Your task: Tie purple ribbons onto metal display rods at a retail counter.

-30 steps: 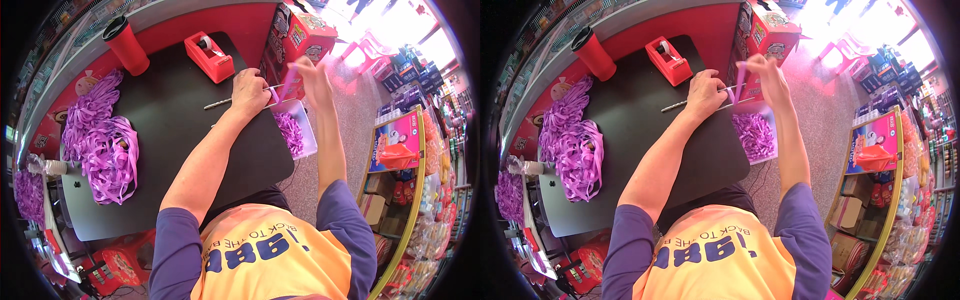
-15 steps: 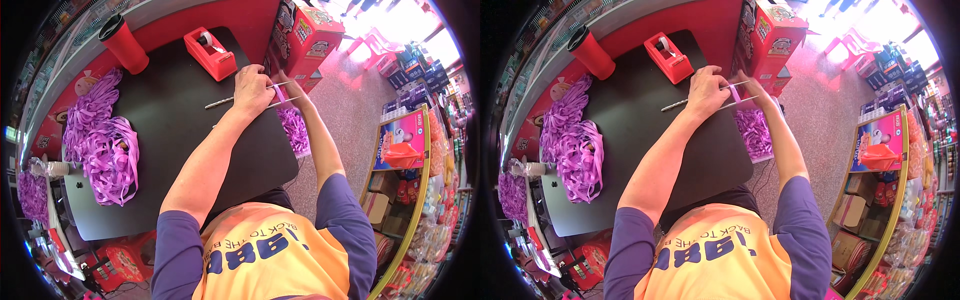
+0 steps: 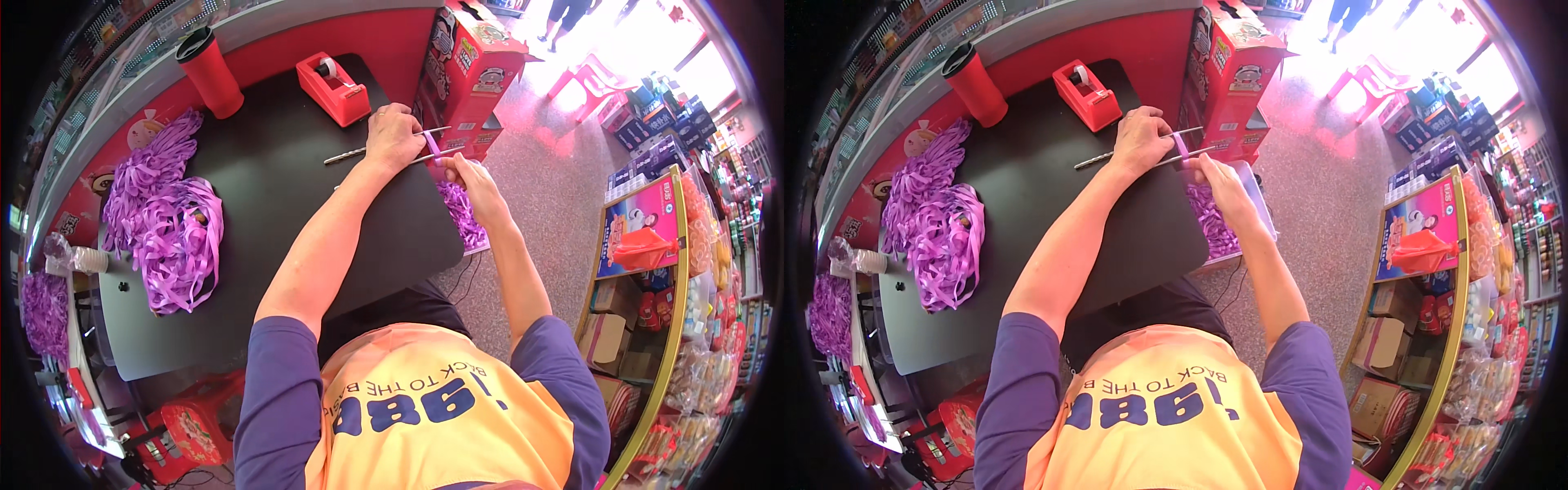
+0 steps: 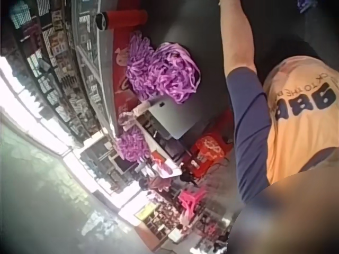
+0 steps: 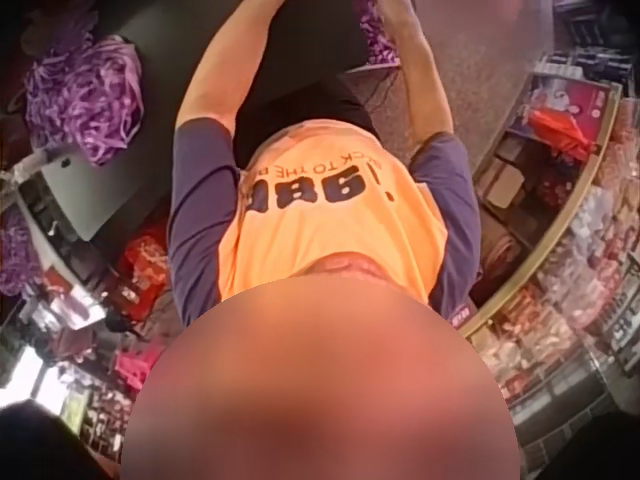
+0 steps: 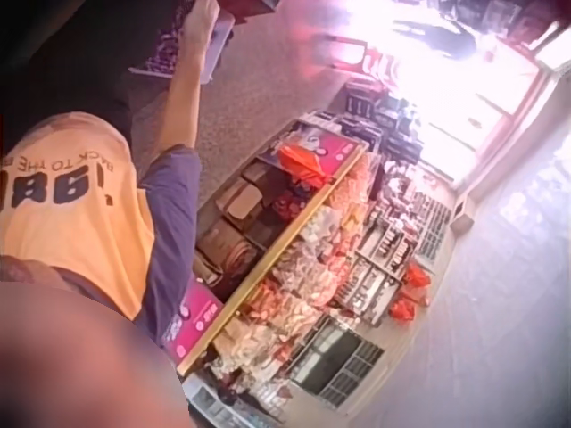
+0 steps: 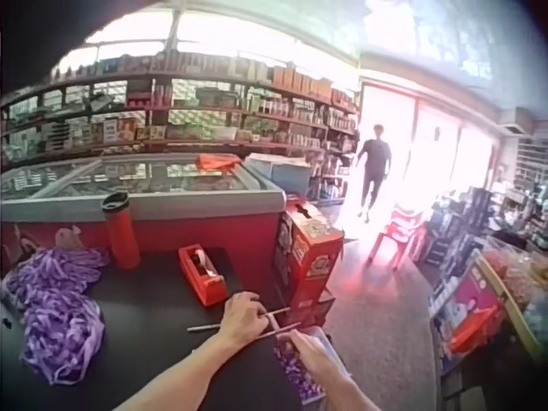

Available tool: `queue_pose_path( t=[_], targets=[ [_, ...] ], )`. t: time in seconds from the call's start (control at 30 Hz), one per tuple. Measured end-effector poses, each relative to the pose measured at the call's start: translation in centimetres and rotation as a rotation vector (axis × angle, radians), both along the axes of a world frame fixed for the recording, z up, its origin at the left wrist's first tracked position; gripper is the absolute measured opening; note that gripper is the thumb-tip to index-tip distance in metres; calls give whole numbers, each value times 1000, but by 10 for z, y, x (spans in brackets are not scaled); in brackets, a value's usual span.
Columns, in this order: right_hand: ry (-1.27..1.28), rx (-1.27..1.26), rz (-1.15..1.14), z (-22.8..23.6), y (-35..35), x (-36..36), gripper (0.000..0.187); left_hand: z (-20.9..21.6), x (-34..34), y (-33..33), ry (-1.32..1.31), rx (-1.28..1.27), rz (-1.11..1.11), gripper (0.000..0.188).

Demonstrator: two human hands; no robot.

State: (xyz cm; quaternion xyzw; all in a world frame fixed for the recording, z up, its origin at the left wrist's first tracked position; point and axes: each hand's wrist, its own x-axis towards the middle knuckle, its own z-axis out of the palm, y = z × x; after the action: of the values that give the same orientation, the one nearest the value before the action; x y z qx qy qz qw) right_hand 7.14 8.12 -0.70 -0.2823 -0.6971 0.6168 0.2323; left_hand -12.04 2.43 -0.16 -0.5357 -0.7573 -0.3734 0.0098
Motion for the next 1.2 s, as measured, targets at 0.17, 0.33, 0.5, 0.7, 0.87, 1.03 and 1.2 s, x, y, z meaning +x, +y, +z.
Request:
queue_pose_path(
  t=[0.17, 0.33, 0.5, 0.7, 0.87, 1.03, 1.2],
  targets=[
    [-76, -32, 32, 7, 17, -8, 53, 6, 1, -5, -3, 32, -36, 24],
    [-166, -114, 65, 8, 32, -9, 57, 27, 51, -22, -542, 250, 1, 18],
    [-163, -147, 27, 8, 35, -12, 60, 18, 126, -27, -1998, 37, -85, 38],
    [-123, -216, 41, 12, 31, -7, 63, -14, 118, 6, -2136, 573, -372, 61],
    [-159, -210, 60, 21, 29, -6, 61, -12, 114, -2, -2259, 587, -398, 63],
    [-13, 436, -142, 64, 38, -20, 38, 6, 126, -14, -2176, 578, -268, 97],
    [112, 406, 141, 98, 42, -110, 29, 4, 125, -15, -2170, 578, -275, 110]
  ],
)
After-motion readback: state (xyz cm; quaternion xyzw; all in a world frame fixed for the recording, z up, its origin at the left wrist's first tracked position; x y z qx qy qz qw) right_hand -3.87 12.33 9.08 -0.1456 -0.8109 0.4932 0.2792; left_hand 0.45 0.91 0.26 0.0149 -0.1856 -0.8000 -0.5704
